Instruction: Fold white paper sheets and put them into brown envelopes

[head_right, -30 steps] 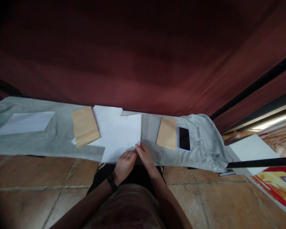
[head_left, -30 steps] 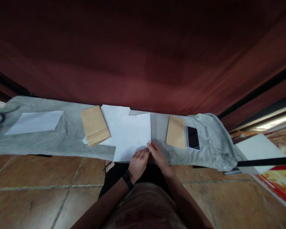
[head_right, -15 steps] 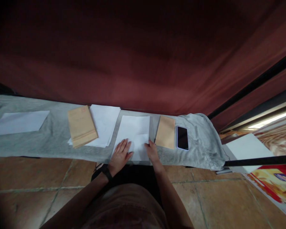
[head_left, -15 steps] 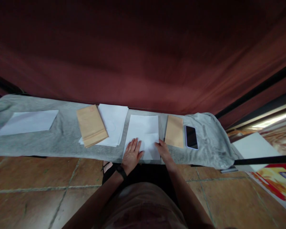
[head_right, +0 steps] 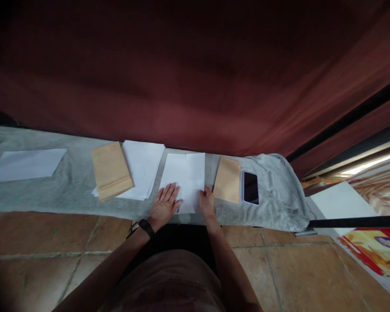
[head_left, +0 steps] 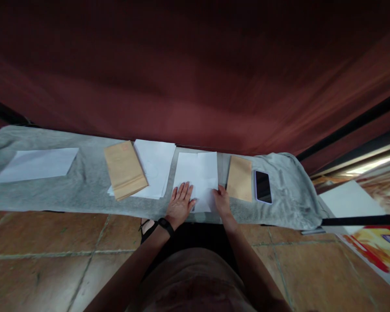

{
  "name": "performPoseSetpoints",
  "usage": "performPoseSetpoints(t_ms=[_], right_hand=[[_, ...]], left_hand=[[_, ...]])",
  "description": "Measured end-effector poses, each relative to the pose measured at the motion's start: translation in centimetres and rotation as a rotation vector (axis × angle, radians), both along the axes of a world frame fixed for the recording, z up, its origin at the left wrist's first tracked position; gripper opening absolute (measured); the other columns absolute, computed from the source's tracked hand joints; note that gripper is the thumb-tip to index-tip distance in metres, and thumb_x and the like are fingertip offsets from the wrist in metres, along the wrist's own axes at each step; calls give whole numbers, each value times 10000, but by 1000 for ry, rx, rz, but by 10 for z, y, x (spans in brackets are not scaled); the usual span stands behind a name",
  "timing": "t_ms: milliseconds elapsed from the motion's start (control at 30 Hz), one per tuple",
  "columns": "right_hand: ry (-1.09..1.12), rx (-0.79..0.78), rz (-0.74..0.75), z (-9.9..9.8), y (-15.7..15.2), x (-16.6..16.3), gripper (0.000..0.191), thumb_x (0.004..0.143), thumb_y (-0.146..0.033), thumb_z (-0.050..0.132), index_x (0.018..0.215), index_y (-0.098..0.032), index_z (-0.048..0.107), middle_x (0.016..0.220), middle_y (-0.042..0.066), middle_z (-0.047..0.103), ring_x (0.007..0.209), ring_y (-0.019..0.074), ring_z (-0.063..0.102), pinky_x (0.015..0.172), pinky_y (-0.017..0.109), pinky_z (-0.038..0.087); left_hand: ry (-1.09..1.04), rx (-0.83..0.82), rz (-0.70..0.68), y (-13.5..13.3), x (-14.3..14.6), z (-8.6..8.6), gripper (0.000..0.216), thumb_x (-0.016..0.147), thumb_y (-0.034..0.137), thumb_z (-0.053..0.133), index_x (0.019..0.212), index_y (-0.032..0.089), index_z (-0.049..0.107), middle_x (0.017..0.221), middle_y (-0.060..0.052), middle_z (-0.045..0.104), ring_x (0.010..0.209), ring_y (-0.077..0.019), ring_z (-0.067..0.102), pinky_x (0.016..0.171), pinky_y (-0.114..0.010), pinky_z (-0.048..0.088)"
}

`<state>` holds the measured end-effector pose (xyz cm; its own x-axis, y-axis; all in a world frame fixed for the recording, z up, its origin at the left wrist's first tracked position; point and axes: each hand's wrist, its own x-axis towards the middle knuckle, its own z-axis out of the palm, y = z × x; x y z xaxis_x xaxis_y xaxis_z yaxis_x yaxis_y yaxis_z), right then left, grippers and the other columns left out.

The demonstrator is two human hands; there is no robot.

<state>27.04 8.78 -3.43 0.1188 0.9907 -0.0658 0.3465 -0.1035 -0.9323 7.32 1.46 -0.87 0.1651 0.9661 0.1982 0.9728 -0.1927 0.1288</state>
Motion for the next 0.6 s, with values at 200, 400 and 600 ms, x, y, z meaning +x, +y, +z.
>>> performPoseSetpoints(t_ms=[200,400,600], right_hand=[[-275,135,20,23,-11,3,449,897,-313,476,1296,-153,605,1083,128,697,989,254,667,880,390,538],[-581,449,329,33,-27,-31,458,1033,-261,347,1437,-127,518,1477,161,537,1382,243,479,1151,445,412],[-769,413,511,23,-19,-43,498,1063,-241,304,1531,-121,426,1583,142,438,1490,242,361,1233,492,273]], left_hand=[[-18,-7,2,0,-1,-2,563,1038,423,380,1528,149,426,1614,-124,383,1522,-286,302,1243,-511,269],[-47,-42,-104,15,17,-4,565,1004,277,398,1547,123,389,1620,-132,374,1537,-263,267,1260,-497,237],[-52,-69,-164,30,21,-7,588,968,214,406,1539,75,391,1621,-155,368,1548,-254,235,1278,-471,191]])
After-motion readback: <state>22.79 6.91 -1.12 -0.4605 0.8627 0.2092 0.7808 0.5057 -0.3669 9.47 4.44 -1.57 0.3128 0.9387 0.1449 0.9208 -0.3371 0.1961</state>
